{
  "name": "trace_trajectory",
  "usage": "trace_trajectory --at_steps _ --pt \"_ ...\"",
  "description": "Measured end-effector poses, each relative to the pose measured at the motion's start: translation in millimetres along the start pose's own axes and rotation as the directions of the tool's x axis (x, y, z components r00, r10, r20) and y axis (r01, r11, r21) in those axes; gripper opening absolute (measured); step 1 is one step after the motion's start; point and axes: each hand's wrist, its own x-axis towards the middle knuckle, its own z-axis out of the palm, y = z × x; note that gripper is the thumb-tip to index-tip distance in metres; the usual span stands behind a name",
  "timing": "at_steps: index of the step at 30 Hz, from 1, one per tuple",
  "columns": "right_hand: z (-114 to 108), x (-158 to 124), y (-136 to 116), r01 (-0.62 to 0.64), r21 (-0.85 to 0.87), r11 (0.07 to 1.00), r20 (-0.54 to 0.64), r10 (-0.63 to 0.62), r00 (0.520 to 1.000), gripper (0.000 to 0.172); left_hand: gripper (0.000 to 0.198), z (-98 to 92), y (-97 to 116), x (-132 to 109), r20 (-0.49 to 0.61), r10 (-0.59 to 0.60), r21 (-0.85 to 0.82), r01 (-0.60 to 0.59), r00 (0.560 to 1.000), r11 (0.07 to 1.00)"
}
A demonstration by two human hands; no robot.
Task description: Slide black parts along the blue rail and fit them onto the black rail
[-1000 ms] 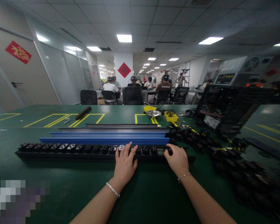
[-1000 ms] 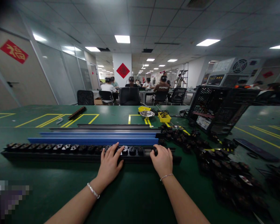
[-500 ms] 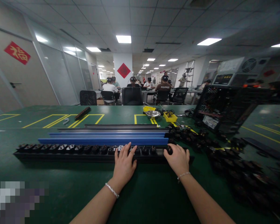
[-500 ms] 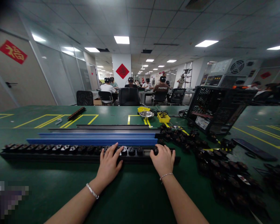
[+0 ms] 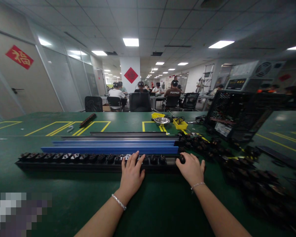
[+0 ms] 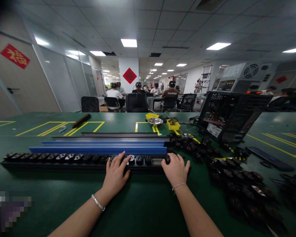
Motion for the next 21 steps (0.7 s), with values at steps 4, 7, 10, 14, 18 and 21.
trace_trajectory --at_steps 4,7,10,14,18,21 --pt "-1 0 3 -0.018 -0.032 0.999 -0.003 0.018 1.000 0.042 0.056 0.6 -1 0 0.008 0.002 -0.002 -0.002 1.000 1.000" --pt "0 2 7 -0.025 -0.073 0.997 0.018 0.026 1.000 0.047 0.055 0.9 -1 0 0.004 0.001 -0.004 -0.001 1.000 1.000" --pt "0 3 9 -0.056 -0.110 0.992 0.036 0.061 0.998 0.052 0.055 0.9 -1 0 0.003 0.002 -0.006 -0.002 1.000 1.000" --pt "-3 4 11 -0.093 -0.083 0.992 0.075 0.099 0.992 0.053 0.054 0.2 -1 0 0.019 0.000 -0.012 0.000 1.000 1.000" --pt "-6 3 11 -0.104 -0.049 0.993 0.078 0.108 0.991 0.049 0.054 -0.5 -1 0 0.028 -0.002 -0.013 0.002 1.000 1.000" --pt "-8 2 11 -0.106 -0.037 0.994 0.075 0.108 0.991 0.047 0.054 -0.5 -1 0 0.023 0.000 -0.008 0.000 1.000 1.000"
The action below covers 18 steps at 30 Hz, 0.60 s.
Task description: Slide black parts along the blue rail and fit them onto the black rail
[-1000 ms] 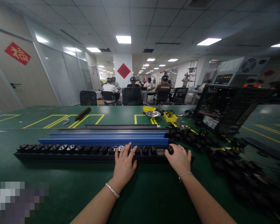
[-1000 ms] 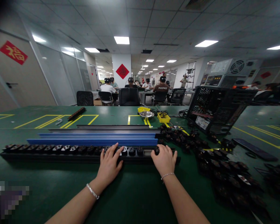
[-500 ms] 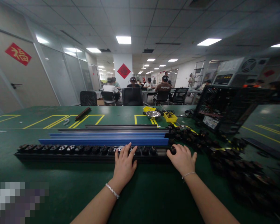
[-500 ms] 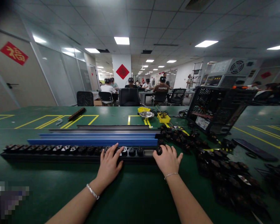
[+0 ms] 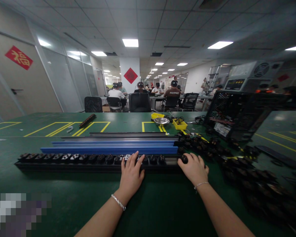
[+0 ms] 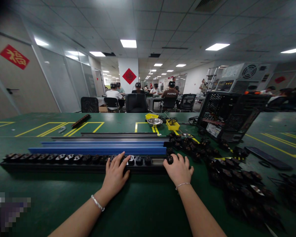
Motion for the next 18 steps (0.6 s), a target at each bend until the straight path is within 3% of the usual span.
trace_trajectory --at_steps 18 --pt "-8.9 1.0 -2.0 -0.057 0.021 0.998 0.034 0.057 0.998 0.046 0.054 2.4 -1.0 -0.2 -0.013 0.004 0.010 -0.003 1.000 1.000"
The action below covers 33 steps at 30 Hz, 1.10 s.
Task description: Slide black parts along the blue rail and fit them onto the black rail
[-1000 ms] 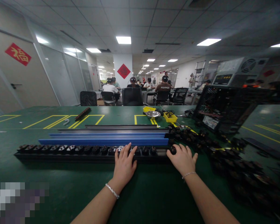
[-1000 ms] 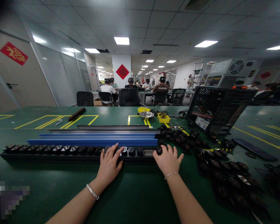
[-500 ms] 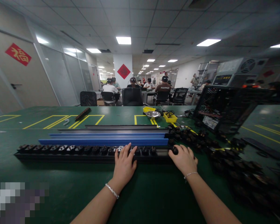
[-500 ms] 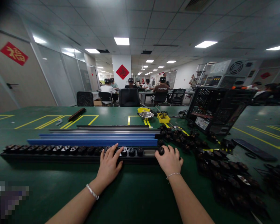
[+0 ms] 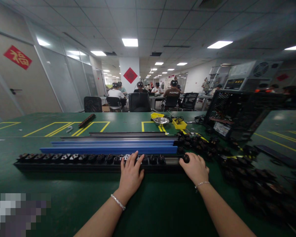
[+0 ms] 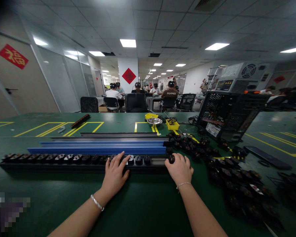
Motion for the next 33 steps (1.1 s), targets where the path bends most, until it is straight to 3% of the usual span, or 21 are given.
trace_trajectory --at_steps 33 --pt "-2 12 16 0.033 0.019 0.999 -0.050 -0.032 0.998 0.042 0.054 -0.7 1 0 0.000 -0.006 -0.020 0.006 1.000 1.000"
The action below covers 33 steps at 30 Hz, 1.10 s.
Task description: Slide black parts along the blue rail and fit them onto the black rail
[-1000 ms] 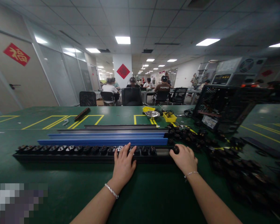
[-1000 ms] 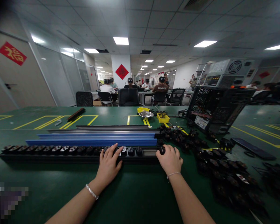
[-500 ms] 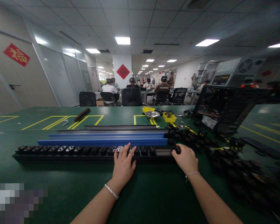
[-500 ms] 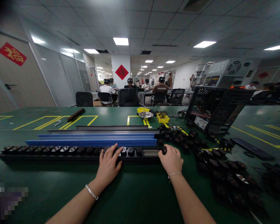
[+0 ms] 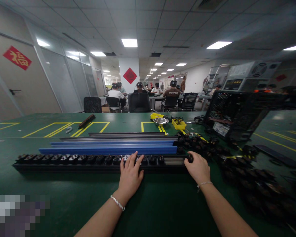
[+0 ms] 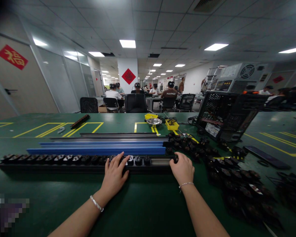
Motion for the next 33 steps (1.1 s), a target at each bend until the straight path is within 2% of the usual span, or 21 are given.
trace_trajectory --at_steps 20,33 --pt "2 3 7 -0.014 0.046 0.999 -0.055 0.016 0.998 0.042 0.054 -0.2 0 0 -0.004 -0.001 0.008 0.001 1.000 1.000" --pt "12 12 22 0.052 0.200 0.978 -0.144 -0.024 0.989 0.041 0.054 -0.3 0 0 -0.006 0.001 0.007 -0.001 1.000 1.000"
